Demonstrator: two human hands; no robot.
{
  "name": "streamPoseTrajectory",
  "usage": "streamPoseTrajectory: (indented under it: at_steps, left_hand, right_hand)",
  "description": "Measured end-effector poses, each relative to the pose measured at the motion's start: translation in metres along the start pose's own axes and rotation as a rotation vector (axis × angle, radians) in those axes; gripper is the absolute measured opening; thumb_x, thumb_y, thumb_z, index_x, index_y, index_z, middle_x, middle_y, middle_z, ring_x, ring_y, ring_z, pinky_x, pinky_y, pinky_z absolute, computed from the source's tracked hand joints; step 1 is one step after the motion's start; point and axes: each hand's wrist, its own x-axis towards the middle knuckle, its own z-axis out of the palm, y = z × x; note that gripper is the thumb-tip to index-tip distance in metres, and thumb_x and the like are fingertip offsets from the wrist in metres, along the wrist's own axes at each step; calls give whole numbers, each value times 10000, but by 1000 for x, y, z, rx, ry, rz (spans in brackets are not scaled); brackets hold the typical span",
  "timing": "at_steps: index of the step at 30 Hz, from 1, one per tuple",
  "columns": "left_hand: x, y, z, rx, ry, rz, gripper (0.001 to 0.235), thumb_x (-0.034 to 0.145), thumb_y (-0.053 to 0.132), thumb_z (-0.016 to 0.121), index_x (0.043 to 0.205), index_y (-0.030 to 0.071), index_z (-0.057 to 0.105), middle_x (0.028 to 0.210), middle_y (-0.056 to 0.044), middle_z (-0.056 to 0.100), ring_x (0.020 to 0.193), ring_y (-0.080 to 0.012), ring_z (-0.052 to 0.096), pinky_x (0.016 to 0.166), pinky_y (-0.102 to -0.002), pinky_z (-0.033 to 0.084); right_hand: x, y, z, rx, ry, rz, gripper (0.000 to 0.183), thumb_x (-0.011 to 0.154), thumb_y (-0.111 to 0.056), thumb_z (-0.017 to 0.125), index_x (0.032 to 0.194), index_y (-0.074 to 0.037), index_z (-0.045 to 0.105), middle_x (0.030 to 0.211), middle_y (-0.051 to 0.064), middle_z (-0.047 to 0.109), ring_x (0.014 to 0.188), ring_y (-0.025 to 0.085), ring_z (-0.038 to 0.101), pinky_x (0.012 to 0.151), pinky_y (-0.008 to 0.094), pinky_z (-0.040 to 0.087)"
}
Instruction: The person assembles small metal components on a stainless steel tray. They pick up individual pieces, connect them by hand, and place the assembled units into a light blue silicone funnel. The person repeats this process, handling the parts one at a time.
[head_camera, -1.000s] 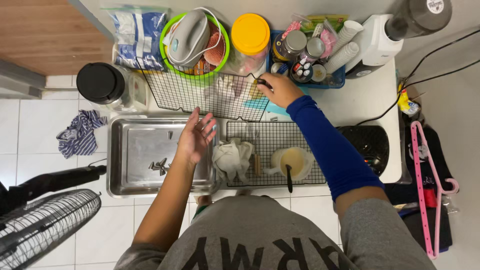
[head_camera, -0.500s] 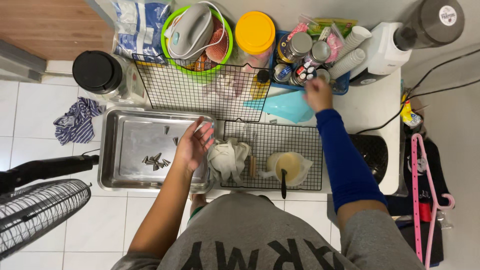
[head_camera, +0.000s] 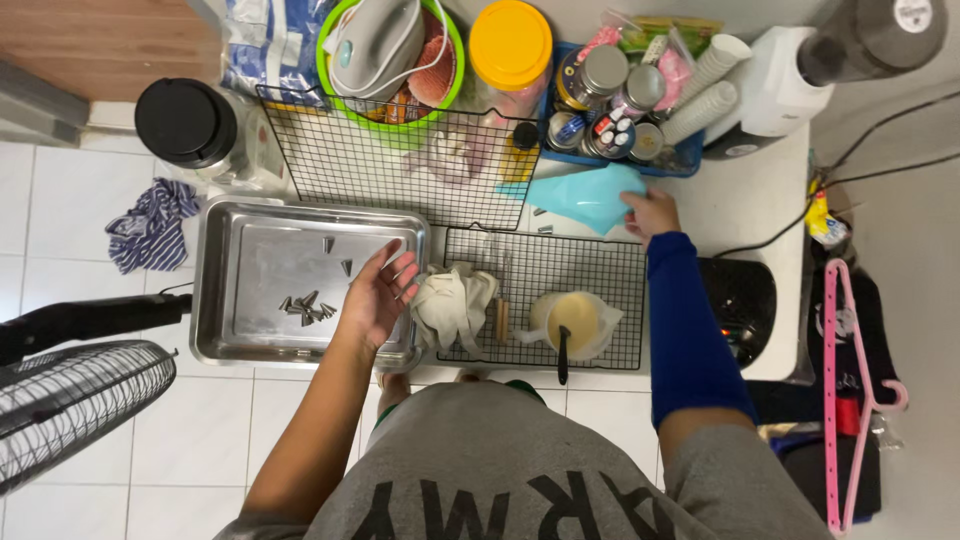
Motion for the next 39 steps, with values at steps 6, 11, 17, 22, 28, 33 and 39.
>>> streamPoseTrajectory:
  at_steps: [6, 11, 17, 22, 28, 33, 39]
  left_hand:
    - [-14, -13, 25, 616, -205, 471, 507, 902, 225, 771, 1363, 87, 610, 1181, -92, 678, 1070, -199, 662, 962, -390, 560]
    - [-83, 40, 74, 1020, -498, 734, 880, 740, 329, 906, 1488, 86, 510, 1456, -145, 565, 1366, -295, 546, 1131, -455, 462]
    - [-126, 105, 61, 1357, -705, 931, 1421, 440, 501, 988, 1586, 44, 282, 1581, -262, 373, 1499, -461, 313, 1201, -603, 69]
    - [-153, 106, -6, 1347, -558, 1003, 1209, 546, 524, 953, 1520, 86, 386, 1417, -159, 573, 1389, -378, 542, 1287, -614, 126]
    - [-177, 106, -76, 1154, -324, 995, 1075, 565, 466, 927, 1440, 70, 445, 1296, -184, 586, 1212, -391, 611, 1020, -499, 500]
    - [-183, 109, -125, 1257, -113, 989, 957, 589, 412, 907, 1384, 74, 496, 1211, -156, 631, 1095, -354, 679, 896, -438, 563]
    - [-179, 90, -172, 1340, 24, 966, 884, 643, 407, 890, 1365, 44, 531, 1174, -174, 648, 1073, -371, 663, 869, -457, 543]
  right_hand:
    - [-186, -88, 12, -541, 191, -897, 319, 924, -139, 743, 1169, 30, 629, 1030, 169, 678, 755, 248, 670, 684, 368, 544]
    - [-335, -156, 58, -769, -88, -1116, 294, 861, -68, 734, 1130, -7, 632, 1107, 163, 623, 932, 321, 649, 856, 427, 513]
    - [-427, -169, 130, -863, -331, -1467, 321, 749, -35, 744, 1058, -64, 661, 1181, 113, 574, 1047, 321, 609, 909, 446, 517]
    - [-471, -159, 183, -816, -388, -1603, 221, 812, -105, 761, 1015, -89, 674, 1175, 81, 583, 1034, 301, 612, 895, 419, 528]
    - [-478, -152, 234, -632, -486, -1620, 181, 872, -10, 722, 1027, -47, 636, 1203, 114, 591, 976, 251, 648, 816, 364, 560]
    - [-488, -157, 266, -675, -584, -1273, 337, 769, 57, 584, 1077, -34, 687, 1222, 108, 674, 738, 175, 657, 639, 313, 557]
    - [-472, -134, 326, -551, -625, -1021, 246, 892, -166, 756, 1075, -22, 679, 888, 79, 722, 625, 113, 606, 563, 274, 476]
